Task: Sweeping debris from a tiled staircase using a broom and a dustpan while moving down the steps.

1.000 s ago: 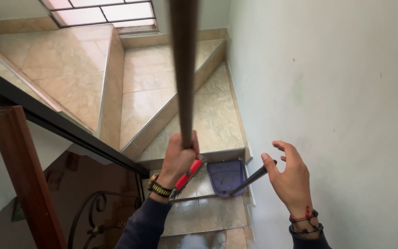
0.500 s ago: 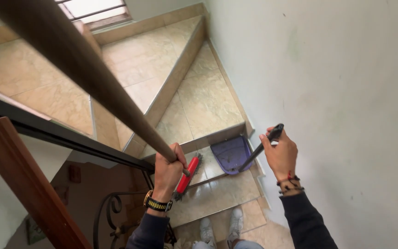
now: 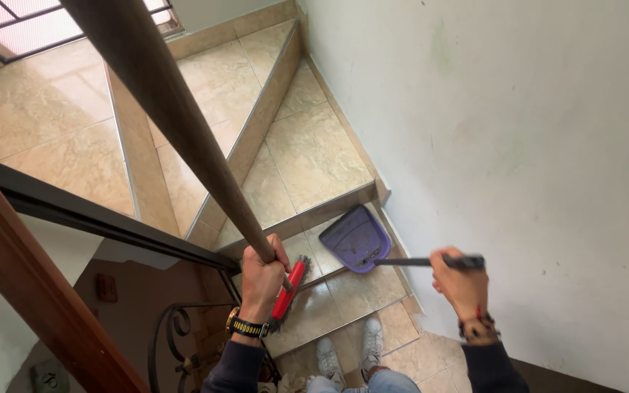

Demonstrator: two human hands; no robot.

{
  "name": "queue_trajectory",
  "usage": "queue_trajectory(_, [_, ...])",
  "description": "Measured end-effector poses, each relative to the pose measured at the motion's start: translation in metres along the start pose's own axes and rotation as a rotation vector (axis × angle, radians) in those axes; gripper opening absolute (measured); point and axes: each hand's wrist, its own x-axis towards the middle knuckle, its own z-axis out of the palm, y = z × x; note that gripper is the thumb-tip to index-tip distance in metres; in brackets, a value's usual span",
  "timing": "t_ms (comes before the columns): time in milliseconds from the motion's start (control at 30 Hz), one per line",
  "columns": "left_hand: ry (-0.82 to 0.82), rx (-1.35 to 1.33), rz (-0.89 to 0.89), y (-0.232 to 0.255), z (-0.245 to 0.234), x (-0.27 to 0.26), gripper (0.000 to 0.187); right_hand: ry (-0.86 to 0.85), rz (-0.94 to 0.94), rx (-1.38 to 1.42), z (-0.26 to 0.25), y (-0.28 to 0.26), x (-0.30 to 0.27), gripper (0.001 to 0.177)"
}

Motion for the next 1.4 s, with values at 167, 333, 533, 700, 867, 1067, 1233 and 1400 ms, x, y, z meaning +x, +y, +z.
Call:
queue_trajectory(167, [0.032,-0.001,-0.073,-0.002,0.004,-0.003,0.027,-0.011,0.054,0.248,-0.012,0.05,-0.017,0.03])
queue_trajectory(333, [0.027,-0.044,-0.001,-0.011,0.011,-0.002,0.028,0.016,0.042,0.431,-0.017,0.105,-0.02,0.03])
queue_trajectory(533, [0.06,-0.038,0.046,-0.008,0.008,-0.005,0.028,0.052,0.148,0.68,-0.013,0.159,-0.013,0.029])
queue_trajectory(700, [0.089,-0.03,0.041,-0.009,0.001,-0.011,0.03,0.057,0.174,0.736,0.001,0.2,-0.007,0.031])
queue_trajectory(867, [0.092,-0.036,0.038,-0.013,0.001,-0.018,0.03,0.075,0.226,0.658,0.011,0.207,-0.012,0.032])
queue_trajectory(1067, [0.092,-0.029,0.044,-0.023,0.002,-0.021,0.03,0.012,0.271,0.634,0.01,0.197,-0.025,0.036])
queue_trajectory(1233, [0.097,-0.031,0.032,-0.025,0.006,-0.021,0.031,0.031,0.359,0.636,0.011,0.188,-0.032,0.036])
queue_trajectory(1400, [0.09,-0.029,0.014,-0.027,0.007,-0.023,0.031,0.023,0.363,0.67,0.018,0.203,-0.029,0.037])
